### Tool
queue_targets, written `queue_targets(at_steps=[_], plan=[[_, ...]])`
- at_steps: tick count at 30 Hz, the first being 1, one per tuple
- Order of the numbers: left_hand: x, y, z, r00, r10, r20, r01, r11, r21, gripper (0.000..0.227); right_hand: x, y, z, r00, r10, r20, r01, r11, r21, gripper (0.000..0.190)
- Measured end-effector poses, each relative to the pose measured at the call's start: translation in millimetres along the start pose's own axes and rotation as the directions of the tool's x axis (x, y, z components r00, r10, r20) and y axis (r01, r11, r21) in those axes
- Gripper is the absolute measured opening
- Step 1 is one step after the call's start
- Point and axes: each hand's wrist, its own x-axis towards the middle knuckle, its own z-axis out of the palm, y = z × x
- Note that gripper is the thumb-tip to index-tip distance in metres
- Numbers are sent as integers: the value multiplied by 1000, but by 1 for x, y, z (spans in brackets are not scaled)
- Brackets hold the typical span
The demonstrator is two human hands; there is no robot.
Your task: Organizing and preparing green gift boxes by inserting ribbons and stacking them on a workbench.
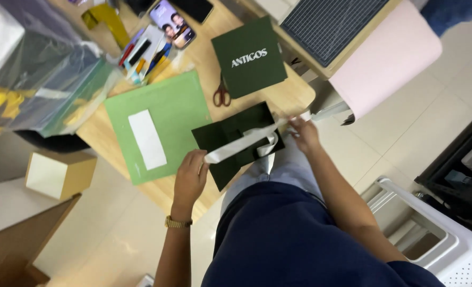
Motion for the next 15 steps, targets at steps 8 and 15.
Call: queue_targets(at_steps=[8,15], plan=[[-21,-10,-29,970,-223,-96,208,967,-148,14,-51,-84,5,997,-66,46,62,995,83,12],[-26,0,-39,920,-366,-140,323,910,-258,14,-137,-112,76,893,-336,298,351,936,3,7]])
